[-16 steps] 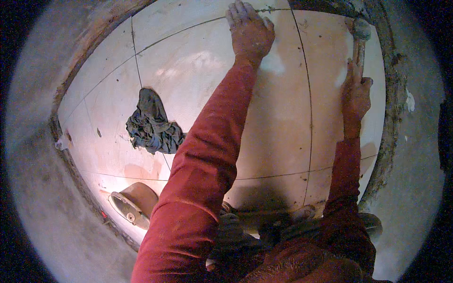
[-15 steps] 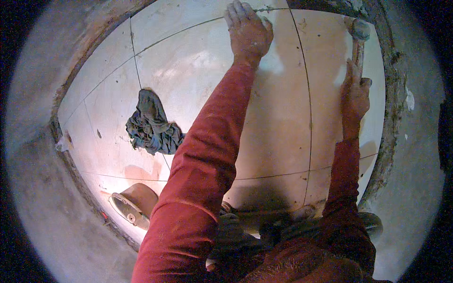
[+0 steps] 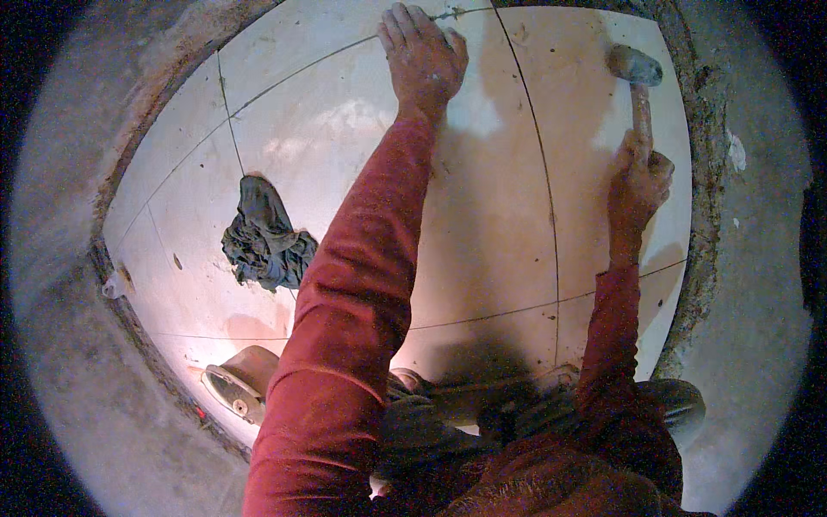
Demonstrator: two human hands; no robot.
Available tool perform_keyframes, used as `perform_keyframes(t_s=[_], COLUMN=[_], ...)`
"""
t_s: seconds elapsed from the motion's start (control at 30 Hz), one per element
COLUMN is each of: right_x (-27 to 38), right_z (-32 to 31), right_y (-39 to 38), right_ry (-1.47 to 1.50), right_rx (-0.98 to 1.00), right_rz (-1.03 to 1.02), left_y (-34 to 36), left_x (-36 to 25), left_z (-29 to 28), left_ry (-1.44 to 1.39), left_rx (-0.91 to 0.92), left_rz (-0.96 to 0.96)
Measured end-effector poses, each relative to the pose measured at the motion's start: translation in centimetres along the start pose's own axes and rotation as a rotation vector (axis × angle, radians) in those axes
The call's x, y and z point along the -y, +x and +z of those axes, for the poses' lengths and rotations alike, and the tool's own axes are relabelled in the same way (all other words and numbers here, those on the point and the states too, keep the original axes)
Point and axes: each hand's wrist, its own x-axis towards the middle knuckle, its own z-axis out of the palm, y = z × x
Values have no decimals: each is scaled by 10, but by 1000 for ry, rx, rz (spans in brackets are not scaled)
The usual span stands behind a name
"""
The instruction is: The person applies mortar to the back of a tile using a trowel, places the tile onto the floor, and taps it into place with a rubber mallet. The person then wipes the tiles with a cloth.
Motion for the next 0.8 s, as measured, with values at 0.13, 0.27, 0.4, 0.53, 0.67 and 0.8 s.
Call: perform_keyframes(t_s=[0.13, 0.27, 0.4, 0.53, 0.67, 0.8], right_x=[31, 46, 44, 43, 47, 47], right_z=[16, 35, 41, 40, 40, 38], right_y=[-1, -1, 0, 1, 2, 3], right_ry=[77, 12, 62, 75, 98, 93], right_rx=[-32, 6, -32, -42, -41, -21], right_rz=[-528, -534, -467, -451, -431, -428], left_y=[-8, -9, -3, -80, -198, -234], left_x=[5, 16, 63, 163, 228, 211], left_z=[7, 14, -36, -187, -305, -325], left_ry=[24, -14, -326, 179, 141, -350], left_rx=[-32, 15, 415, 523, 803, 658], left_rz=[-2, 44, -14, 56, -319, -867])
